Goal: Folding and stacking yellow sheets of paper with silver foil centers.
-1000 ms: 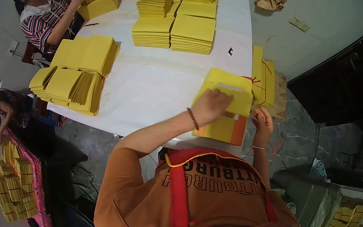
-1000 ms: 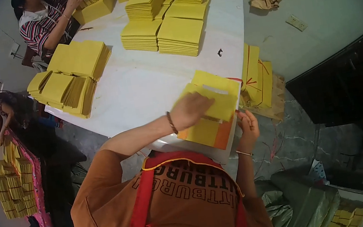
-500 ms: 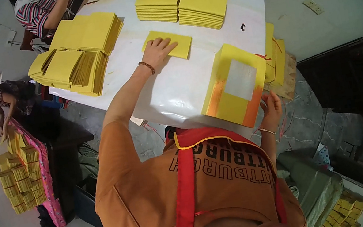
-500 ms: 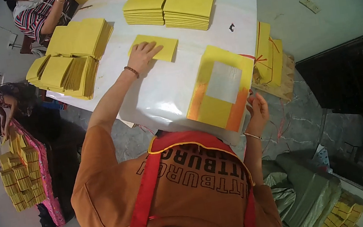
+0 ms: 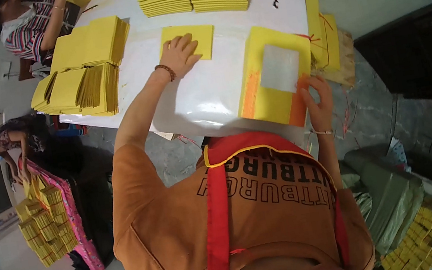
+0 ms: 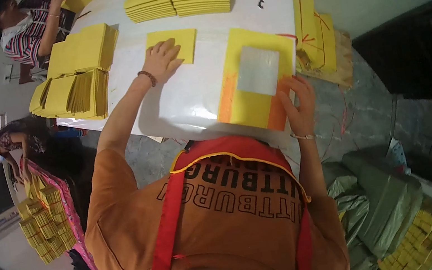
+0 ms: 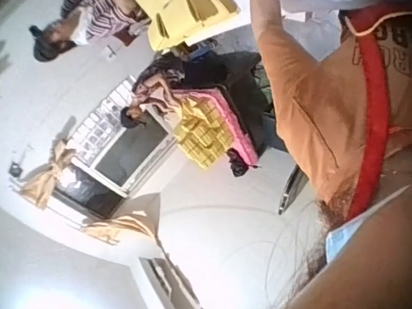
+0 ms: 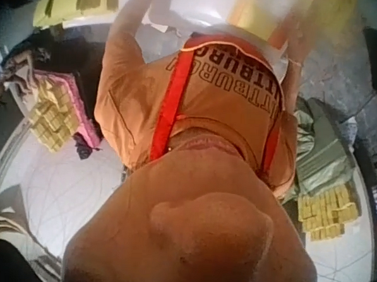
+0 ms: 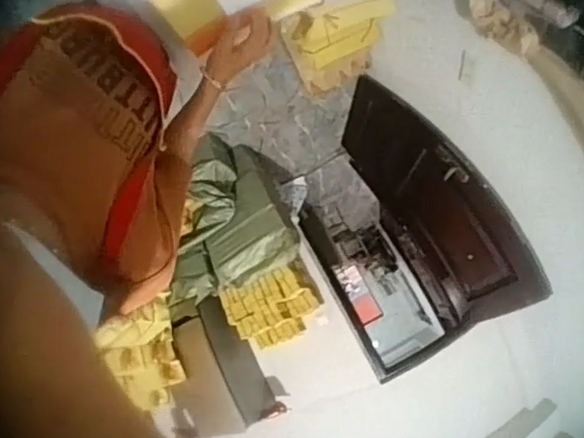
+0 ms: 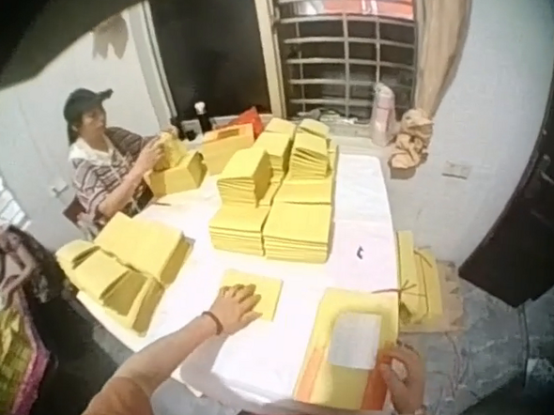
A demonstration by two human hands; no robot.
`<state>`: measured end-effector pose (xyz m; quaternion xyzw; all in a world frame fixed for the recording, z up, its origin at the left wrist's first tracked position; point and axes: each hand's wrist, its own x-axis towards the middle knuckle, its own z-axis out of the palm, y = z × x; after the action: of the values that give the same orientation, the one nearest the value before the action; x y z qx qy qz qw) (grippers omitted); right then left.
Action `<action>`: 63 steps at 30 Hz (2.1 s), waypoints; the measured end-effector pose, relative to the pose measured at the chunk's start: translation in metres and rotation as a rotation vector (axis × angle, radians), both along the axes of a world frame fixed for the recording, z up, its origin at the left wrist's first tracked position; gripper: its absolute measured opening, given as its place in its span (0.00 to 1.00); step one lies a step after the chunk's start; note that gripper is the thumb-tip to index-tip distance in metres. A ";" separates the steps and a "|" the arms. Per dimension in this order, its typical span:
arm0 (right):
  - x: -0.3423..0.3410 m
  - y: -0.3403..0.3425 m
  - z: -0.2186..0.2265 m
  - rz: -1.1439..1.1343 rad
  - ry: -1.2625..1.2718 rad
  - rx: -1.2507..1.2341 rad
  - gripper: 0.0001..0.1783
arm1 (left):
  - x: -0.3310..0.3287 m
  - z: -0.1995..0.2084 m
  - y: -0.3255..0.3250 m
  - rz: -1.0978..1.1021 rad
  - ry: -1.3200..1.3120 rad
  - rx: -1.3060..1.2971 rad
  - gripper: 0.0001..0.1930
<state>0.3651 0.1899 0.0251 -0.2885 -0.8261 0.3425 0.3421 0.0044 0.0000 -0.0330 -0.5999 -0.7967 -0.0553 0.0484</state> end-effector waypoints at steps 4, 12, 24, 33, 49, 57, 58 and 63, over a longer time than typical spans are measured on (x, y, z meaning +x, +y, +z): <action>-0.005 0.002 -0.002 0.137 -0.084 0.184 0.12 | 0.034 0.029 0.025 -0.098 -0.129 0.221 0.17; -0.006 0.010 -0.024 0.175 -0.081 0.182 0.12 | 0.183 0.093 0.039 -0.525 -0.338 0.286 0.18; 0.001 0.011 -0.033 0.258 0.209 -0.557 0.20 | 0.170 0.078 0.047 -0.427 -0.858 0.091 0.11; 0.003 0.017 -0.034 0.339 0.128 -0.383 0.16 | 0.166 0.080 0.050 -0.144 -1.222 -0.071 0.12; 0.005 0.019 -0.028 0.277 0.069 -0.007 0.13 | 0.133 0.080 0.044 -0.503 -0.329 0.114 0.23; 0.027 0.002 -0.003 0.419 -0.164 -0.099 0.13 | 0.143 0.084 0.018 -0.392 -0.638 0.099 0.13; 0.024 0.002 -0.001 0.422 -0.168 -0.100 0.13 | 0.147 0.082 0.023 -0.301 -0.711 0.207 0.13; -0.004 -0.007 -0.005 0.094 0.221 -0.629 0.17 | 0.145 0.062 0.051 0.097 -1.099 0.277 0.16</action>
<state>0.3613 0.1830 0.0196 -0.3027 -0.6500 0.6254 0.3078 0.1495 0.0514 0.0291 -0.4337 -0.7168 -0.4611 -0.2923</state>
